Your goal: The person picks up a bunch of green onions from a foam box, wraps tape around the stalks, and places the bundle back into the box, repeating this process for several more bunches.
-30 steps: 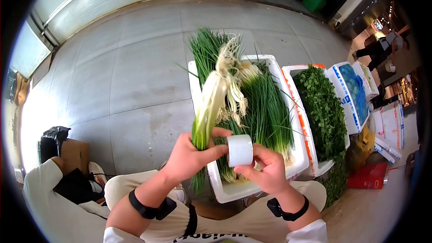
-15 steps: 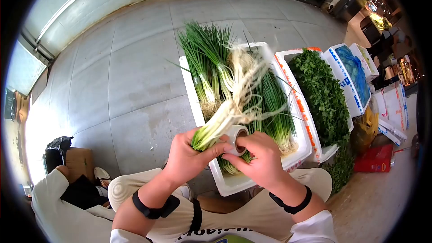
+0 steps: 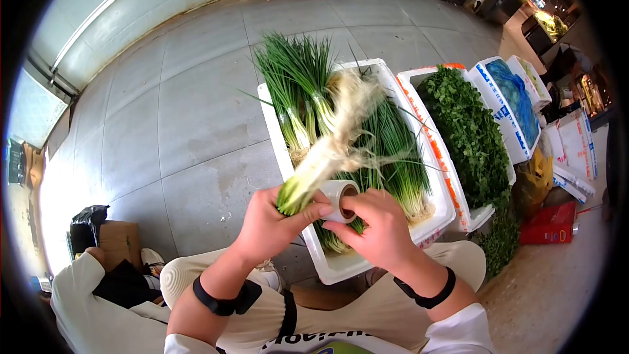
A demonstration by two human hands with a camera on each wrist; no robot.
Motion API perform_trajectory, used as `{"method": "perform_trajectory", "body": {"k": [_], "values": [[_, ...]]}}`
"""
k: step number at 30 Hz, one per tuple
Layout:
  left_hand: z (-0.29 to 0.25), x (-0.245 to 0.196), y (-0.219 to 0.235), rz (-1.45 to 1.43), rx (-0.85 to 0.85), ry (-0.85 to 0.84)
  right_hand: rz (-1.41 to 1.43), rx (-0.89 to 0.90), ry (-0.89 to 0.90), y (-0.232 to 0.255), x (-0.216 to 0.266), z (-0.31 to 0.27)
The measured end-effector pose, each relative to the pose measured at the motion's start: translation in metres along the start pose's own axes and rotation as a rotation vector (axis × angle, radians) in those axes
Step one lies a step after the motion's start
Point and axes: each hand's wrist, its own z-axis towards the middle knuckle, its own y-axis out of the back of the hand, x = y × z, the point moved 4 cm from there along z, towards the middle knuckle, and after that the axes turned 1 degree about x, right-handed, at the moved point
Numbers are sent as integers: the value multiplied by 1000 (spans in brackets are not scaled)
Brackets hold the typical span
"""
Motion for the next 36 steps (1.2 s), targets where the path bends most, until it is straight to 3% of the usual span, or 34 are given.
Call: {"method": "perform_trajectory", "body": {"k": [3,5,8,20,25,29,31,36], "values": [[0,-1,1,-184,25,54,88,57,-151,5,-5,1],[-1,1,2,-284,27,124,242,81,-375,6,-14,0],[-2,0,1,-367,41,195,272,79,-388,2,-24,-5],[7,2,6,-561,133,192,353,68,-447,7,-29,-9],[19,9,13,-451,64,252,207,57,-313,18,-25,-11],[56,2,18,-91,-69,282,104,99,-330,20,-32,-20],[90,-1,18,-17,-36,298,103,160,-368,23,-30,-22],[214,-5,-31,-308,79,390,86,223,-380,31,-36,-34]]}}
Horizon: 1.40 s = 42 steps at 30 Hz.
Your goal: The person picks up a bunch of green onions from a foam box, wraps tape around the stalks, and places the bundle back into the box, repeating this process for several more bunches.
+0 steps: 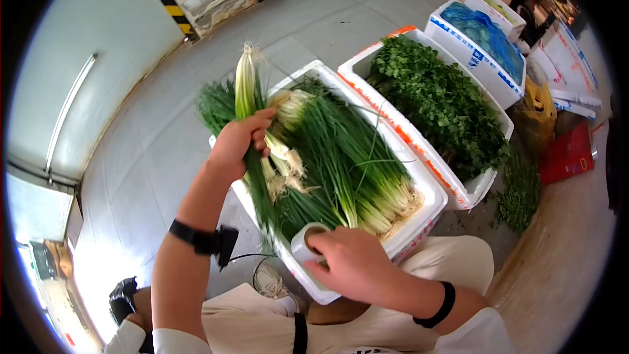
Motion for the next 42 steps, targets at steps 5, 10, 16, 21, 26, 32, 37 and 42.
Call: {"method": "perform_trajectory", "body": {"k": [5,10,16,21,26,32,37,42], "values": [[144,4,-52,-172,54,121,-80,74,-71,21,-25,-9],[234,53,-81,-141,7,112,-106,-39,-135,50,-56,-6],[277,92,-94,-225,-38,93,-54,-9,-206,57,-51,5],[280,93,-100,-247,-30,62,-23,-19,-185,55,-52,12],[276,84,-105,-232,1,31,-50,10,-159,49,-48,14],[280,75,-106,-187,10,46,-68,60,-144,45,-46,16],[282,67,-107,-105,13,21,-66,95,-162,44,-47,15],[260,32,-100,-87,-58,-104,-79,81,-149,47,-46,13]]}}
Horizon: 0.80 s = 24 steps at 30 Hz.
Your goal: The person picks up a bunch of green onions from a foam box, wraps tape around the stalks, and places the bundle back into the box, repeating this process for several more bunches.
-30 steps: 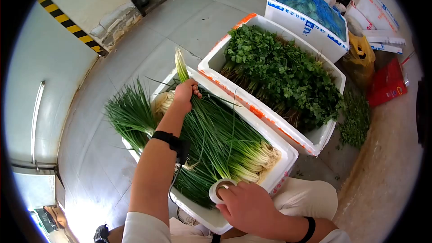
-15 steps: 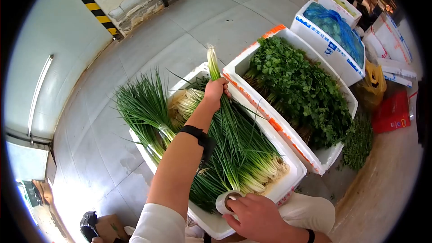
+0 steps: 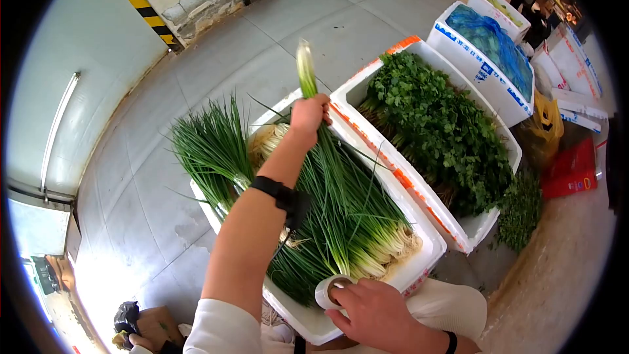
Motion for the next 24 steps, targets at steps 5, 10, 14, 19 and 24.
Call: {"method": "perform_trajectory", "body": {"k": [5,10,14,19,24], "values": [[-50,-51,16,-166,-39,19,-16,-38,67,0,-5,2],[-115,-92,33,-144,31,-31,2,-32,20,2,-4,0],[-177,-110,45,-53,-8,-103,60,-121,59,7,0,-3],[-276,-118,63,250,-23,-245,397,-251,108,21,9,-8],[-386,-100,65,537,119,-250,662,-249,140,11,24,-13]]}}
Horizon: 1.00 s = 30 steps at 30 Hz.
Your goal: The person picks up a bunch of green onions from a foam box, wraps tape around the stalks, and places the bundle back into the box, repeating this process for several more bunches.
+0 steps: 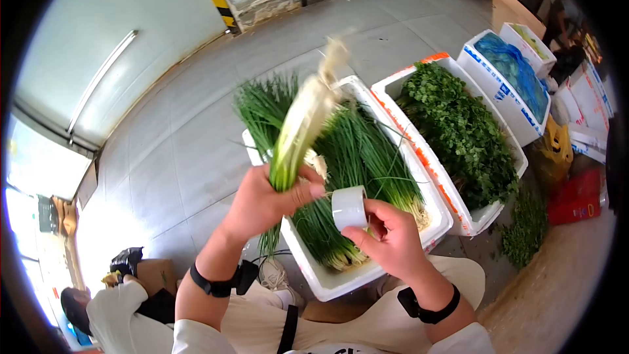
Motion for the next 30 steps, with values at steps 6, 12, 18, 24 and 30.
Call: {"method": "perform_trajectory", "body": {"k": [6,12,18,24,30], "values": [[-77,10,-6,7,-91,-38,-61,45,173,-30,7,-8],[-111,37,3,9,-283,-110,-169,101,269,-66,18,-17],[-116,64,9,151,-222,-125,-333,47,297,-83,11,-27],[-107,88,5,157,-222,-250,-497,-12,464,-93,-9,-27],[-101,88,3,237,-219,-285,-603,1,471,-90,-16,-26]]}}
